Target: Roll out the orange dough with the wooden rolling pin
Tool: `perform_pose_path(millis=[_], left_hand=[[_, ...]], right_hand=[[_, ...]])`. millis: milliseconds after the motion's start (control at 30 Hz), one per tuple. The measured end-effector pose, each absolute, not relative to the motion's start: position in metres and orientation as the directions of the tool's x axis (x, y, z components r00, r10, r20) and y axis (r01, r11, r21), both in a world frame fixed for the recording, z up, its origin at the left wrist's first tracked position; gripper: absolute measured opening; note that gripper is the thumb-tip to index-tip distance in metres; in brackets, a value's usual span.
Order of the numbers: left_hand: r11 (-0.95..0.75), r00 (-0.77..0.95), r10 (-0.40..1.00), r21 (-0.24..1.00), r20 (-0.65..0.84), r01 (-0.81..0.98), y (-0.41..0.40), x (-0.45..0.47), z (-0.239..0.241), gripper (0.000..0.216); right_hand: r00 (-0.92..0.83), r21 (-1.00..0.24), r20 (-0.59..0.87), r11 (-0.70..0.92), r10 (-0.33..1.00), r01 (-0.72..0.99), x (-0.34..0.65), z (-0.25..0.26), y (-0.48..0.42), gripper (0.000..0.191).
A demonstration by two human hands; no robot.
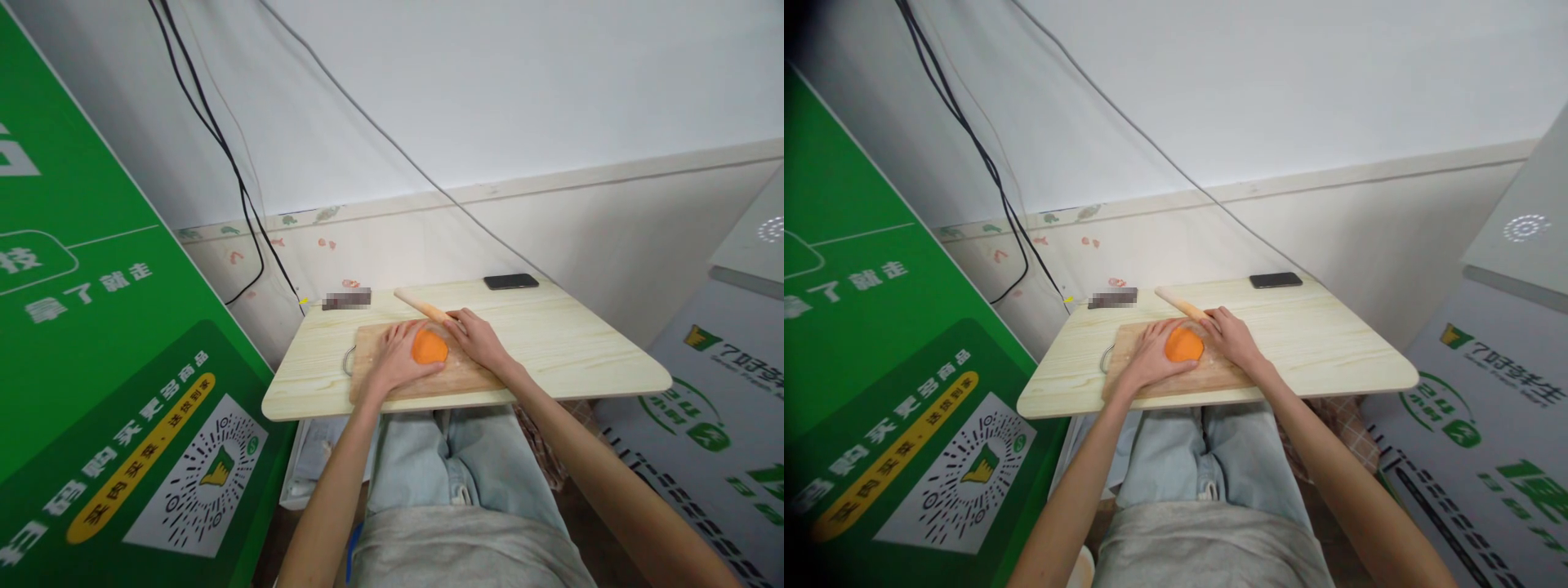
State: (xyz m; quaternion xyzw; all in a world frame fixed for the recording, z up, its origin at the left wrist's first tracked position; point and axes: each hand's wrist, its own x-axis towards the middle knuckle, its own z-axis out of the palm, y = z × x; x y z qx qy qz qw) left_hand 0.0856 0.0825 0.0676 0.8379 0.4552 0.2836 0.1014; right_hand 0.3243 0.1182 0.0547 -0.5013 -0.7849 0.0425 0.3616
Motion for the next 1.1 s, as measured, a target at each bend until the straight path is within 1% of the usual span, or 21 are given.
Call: perform_pose_path(millis=[100, 233, 333, 467, 567, 700, 800, 833, 900, 1000, 1100], left_hand=[[-0.485, 0.364, 0.861, 0.355, 0.356, 0.799, 0.081, 0.088, 0.068, 0.086], [-0.417, 0.313, 0.895, 0.344, 0.318, 0.841, 0.082, 0.089, 0.067, 0.091], [-0.410, 0.290, 0.897, 0.379, 0.334, 0.830, 0.083, 0.089, 0.066, 0.092], [-0.440, 0.298, 0.884, 0.428, 0.360, 0.789, 0.085, 0.087, 0.065, 0.085], [-0.466, 0.304, 0.876, 0.499, 0.374, 0.730, 0.085, 0.085, 0.063, 0.081], [-0.545, 0.408, 0.837, 0.608, 0.364, 0.577, 0.085, 0.082, 0.061, 0.091], [-0.589, 0.444, 0.805, 0.612, 0.393, 0.527, 0.088, 0.081, 0.059, 0.096], [-0.591, 0.428, 0.806, 0.604, 0.409, 0.535, 0.089, 0.081, 0.058, 0.093], [-0.567, 0.352, 0.822, 0.591, 0.447, 0.574, 0.092, 0.082, 0.057, 0.078], [-0.463, 0.139, 0.851, 0.599, 0.507, 0.653, 0.097, 0.081, 0.057, 0.056], [-0.336, -0.073, 0.837, 0.615, 0.542, 0.713, 0.100, 0.079, 0.058, 0.048]], right_hand=[[-0.231, -0.431, 0.521, 0.487, 0.821, 0.760, 0.324, 0.055, 0.118, 0.036], [-0.234, -0.431, 0.519, 0.489, 0.822, 0.759, 0.324, 0.055, 0.119, 0.037], [-0.235, -0.429, 0.523, 0.492, 0.819, 0.758, 0.324, 0.055, 0.119, 0.037], [-0.236, -0.432, 0.524, 0.494, 0.819, 0.755, 0.323, 0.056, 0.119, 0.036], [-0.231, -0.435, 0.519, 0.487, 0.823, 0.757, 0.323, 0.057, 0.118, 0.036], [-0.223, -0.440, 0.518, 0.481, 0.826, 0.758, 0.323, 0.058, 0.115, 0.036], [-0.218, -0.443, 0.517, 0.477, 0.827, 0.759, 0.323, 0.058, 0.114, 0.035], [-0.219, -0.444, 0.517, 0.478, 0.827, 0.758, 0.323, 0.058, 0.114, 0.034], [-0.220, -0.446, 0.517, 0.480, 0.827, 0.756, 0.323, 0.058, 0.114, 0.035], [-0.221, -0.445, 0.516, 0.479, 0.828, 0.757, 0.322, 0.059, 0.115, 0.036], [-0.249, -0.439, 0.508, 0.497, 0.825, 0.749, 0.322, 0.062, 0.113, 0.037]])
